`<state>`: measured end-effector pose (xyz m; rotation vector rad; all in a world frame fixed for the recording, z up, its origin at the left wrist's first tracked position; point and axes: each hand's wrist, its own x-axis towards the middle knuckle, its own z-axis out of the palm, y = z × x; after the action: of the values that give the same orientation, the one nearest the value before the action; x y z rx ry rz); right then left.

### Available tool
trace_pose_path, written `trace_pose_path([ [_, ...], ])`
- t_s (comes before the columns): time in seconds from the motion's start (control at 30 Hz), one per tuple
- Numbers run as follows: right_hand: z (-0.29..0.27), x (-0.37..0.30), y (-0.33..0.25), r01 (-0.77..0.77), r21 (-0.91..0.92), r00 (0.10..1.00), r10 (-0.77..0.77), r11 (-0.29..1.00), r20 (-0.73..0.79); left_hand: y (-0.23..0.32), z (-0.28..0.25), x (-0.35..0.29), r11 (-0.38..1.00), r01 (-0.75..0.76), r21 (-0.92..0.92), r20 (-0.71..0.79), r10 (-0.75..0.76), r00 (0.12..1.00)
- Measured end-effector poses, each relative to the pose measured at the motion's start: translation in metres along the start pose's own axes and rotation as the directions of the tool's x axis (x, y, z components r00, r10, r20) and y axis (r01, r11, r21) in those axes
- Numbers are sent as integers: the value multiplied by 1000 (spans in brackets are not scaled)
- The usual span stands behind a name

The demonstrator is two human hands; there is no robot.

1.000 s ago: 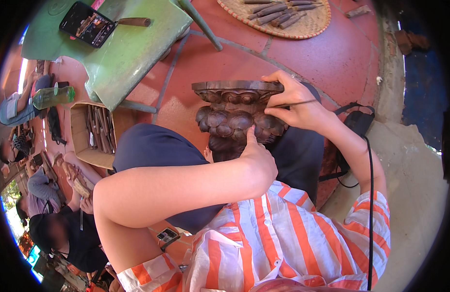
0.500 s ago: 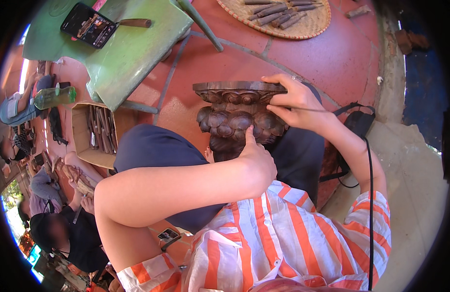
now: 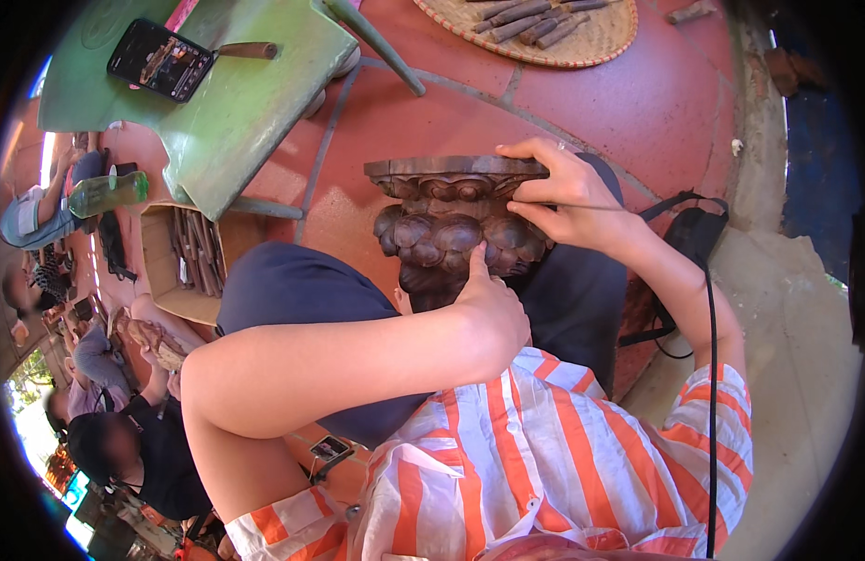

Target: The person carves a dark wooden object using a small chisel, holding the object on their lap and refining its surface details. They rotate the object to access different areas and continue carving throughout the clip.

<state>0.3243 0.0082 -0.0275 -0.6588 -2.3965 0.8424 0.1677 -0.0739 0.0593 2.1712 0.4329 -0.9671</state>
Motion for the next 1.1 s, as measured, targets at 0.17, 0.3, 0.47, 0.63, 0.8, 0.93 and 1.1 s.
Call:
trace_pose_path([
  [0.17, -7, 11, 1, -107, 84, 985, 94, 991, 142, -1, 3, -3, 998, -6, -67, -50, 3, 999],
  [0.3, -3, 6, 5, -130, 19, 981, 126, 991, 145, -2, 3, 0, 999, -4, -45, -56, 2, 998],
  [0.47, -4, -3, 3, -53, 35, 996, 50, 998, 79, -1, -2, -2, 998, -2, -55, -36, 0, 999],
  [0.63, -5, 3, 0, -100, 74, 991, 92, 992, 99, -2, 2, -4, 998, -2, -70, -60, -2, 998],
  [0.8, -1, -9, 2, -94, 31, 994, 92, 995, 53, -4, 3, -4, 999, -10, -48, -95, 6, 995],
  [0.93, -17, -13, 8, -200, 267, 979, 200, 943, 25, -3, 5, -7, 1000, -11, -26, -91, 8, 996],
  [1.1, -13, -24, 17, -281, 294, 959, 279, 914, 50, -1, 7, -6, 1000, -11, -17, -92, 9, 996],
])
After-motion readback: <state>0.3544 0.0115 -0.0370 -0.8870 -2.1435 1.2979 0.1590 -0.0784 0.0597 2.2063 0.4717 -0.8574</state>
